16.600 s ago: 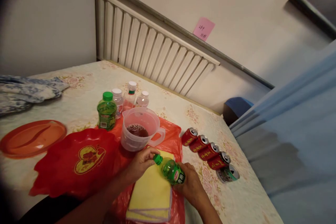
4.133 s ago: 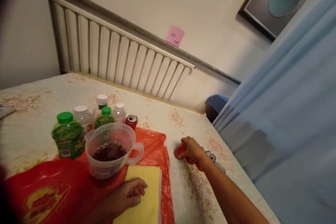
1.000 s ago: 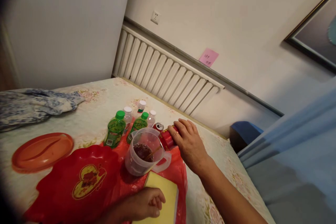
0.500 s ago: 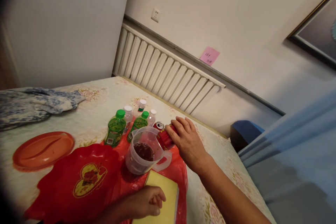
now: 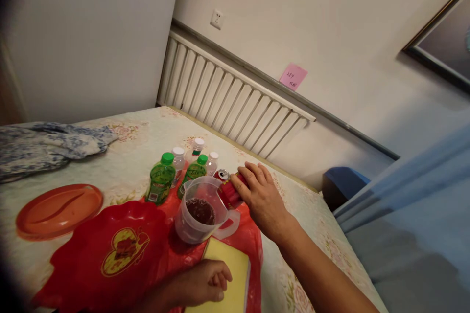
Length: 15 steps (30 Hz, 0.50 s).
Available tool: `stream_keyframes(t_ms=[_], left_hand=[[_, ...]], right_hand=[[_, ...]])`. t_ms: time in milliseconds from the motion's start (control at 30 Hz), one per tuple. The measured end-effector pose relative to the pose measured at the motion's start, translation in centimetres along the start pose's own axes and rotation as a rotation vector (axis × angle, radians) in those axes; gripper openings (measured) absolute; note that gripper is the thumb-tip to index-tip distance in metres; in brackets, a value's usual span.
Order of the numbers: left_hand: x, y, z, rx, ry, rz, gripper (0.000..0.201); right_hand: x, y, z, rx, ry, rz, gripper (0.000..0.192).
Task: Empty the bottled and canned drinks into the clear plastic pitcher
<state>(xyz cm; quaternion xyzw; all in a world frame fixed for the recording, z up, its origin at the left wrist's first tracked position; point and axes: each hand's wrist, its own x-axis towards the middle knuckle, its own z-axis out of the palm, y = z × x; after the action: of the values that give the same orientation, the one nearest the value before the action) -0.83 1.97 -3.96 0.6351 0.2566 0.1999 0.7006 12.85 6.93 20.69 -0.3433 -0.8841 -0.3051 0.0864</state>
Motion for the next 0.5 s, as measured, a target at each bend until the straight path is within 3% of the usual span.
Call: stream_keyframes(t_ms=[133,233,367,500], left_hand=[[-0.2,0.4,0.0,-0.003,0.004,-0.019,0.039],[-0.6,0.8,-0.1,-0.014,-0.002,-0.015,0.039],[-0.6,0.7,-0.1,0.001,-0.010,-0.034,0.040],[-0.1,-0.2,0.0,0.067,0.000,-0.036,0.041]], right_hand=[[-0.4,-0.1,0.7,0.100,0.049,0.070,0.044],[-1.1,0.0,1.5,0.296,0.091,0.166,0.054],[-2.5,0.2,4.0,0.631,0.173,0.547,0.059],[-3.3,-0.5,9.2,1.022,0.185,0.934,0.054]])
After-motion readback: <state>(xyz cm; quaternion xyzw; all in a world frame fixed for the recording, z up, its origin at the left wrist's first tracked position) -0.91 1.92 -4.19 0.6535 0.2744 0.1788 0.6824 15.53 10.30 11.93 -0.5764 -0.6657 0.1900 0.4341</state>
